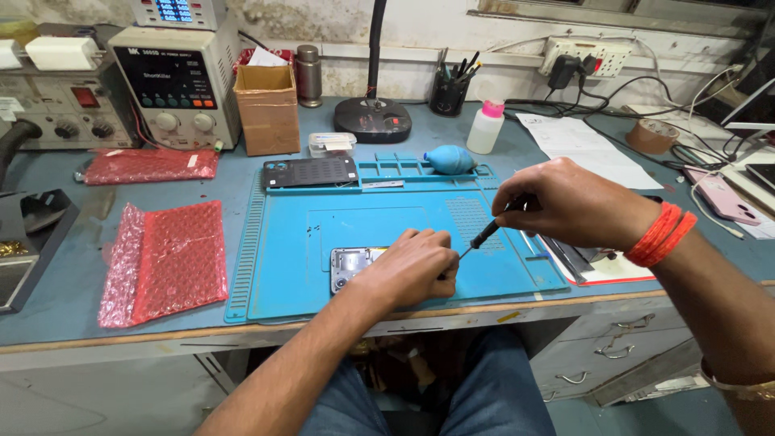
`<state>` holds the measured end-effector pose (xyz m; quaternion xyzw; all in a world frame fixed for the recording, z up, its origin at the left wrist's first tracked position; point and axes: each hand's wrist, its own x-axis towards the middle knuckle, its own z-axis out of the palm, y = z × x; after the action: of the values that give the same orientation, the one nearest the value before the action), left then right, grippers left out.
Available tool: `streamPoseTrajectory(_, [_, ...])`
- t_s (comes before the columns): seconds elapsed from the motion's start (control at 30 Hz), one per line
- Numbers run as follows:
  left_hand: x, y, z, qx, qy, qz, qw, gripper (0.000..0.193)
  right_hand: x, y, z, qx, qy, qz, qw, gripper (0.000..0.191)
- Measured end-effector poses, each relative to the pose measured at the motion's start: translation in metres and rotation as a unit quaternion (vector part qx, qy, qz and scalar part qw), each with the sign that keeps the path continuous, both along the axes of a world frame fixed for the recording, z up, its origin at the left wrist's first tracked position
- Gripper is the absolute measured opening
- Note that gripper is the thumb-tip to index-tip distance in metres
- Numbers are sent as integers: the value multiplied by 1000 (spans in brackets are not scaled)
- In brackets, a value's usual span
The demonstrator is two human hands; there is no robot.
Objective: The person pries open a smartphone on a blue repair mat, using a pry tool and screwdriver to work around the opened back cover and battery area. They reposition the phone repeatedly, then lift the phone and press its screen to test it at the end.
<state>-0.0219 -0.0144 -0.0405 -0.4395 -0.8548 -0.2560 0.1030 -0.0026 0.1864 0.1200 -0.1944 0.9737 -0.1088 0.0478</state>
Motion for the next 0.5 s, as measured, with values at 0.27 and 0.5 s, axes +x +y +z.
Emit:
streamPoseTrajectory(0.27, [-15, -56, 18, 190, -151, 97, 965, 16, -10, 28, -15, -102, 32, 21, 994, 19])
streamPoseTrajectory(0.5, [-13, -124, 24, 223, -126, 182, 949, 22, -15, 9, -46, -316, -12, 30, 948, 33])
